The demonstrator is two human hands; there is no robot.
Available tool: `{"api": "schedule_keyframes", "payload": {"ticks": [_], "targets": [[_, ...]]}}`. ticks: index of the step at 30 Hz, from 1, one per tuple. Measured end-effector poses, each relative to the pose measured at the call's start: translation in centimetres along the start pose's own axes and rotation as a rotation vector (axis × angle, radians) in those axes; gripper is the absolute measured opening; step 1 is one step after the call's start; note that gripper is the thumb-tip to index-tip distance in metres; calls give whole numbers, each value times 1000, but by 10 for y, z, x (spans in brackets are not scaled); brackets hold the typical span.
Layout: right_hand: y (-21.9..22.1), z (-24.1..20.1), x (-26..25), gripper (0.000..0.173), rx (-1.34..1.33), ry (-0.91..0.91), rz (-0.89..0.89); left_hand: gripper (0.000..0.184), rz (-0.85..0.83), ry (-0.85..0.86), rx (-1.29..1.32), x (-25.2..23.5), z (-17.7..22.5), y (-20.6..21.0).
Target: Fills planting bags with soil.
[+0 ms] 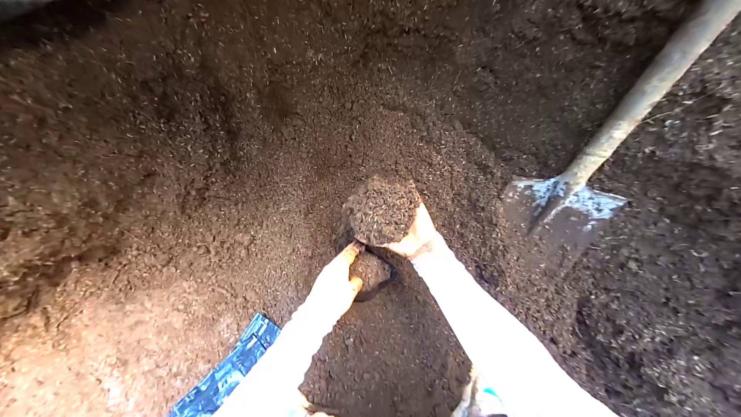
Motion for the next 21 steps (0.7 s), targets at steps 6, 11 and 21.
{"api": "schedule_keyframes", "payload": {"ticks": [6, 11, 21], "targets": [[26, 17, 54, 71, 120, 27, 152, 51, -25, -90, -14, 5, 1, 0], [51, 11, 71, 44, 719, 52, 236, 61, -9, -59, 17, 9, 2, 1], [-7, -5, 43, 66, 1801, 741, 31, 70, -73, -391, -31, 23, -16, 6]]}}
Point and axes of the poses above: each hand's wrist, its own x-axis away from the middle knuckle, its own y-axis out of the palm, z = x × y, the point moved 6 cm from there along -x, towards the middle knuckle, and after that the axes turned 15 degrees about -z, right-handed, at the moved point
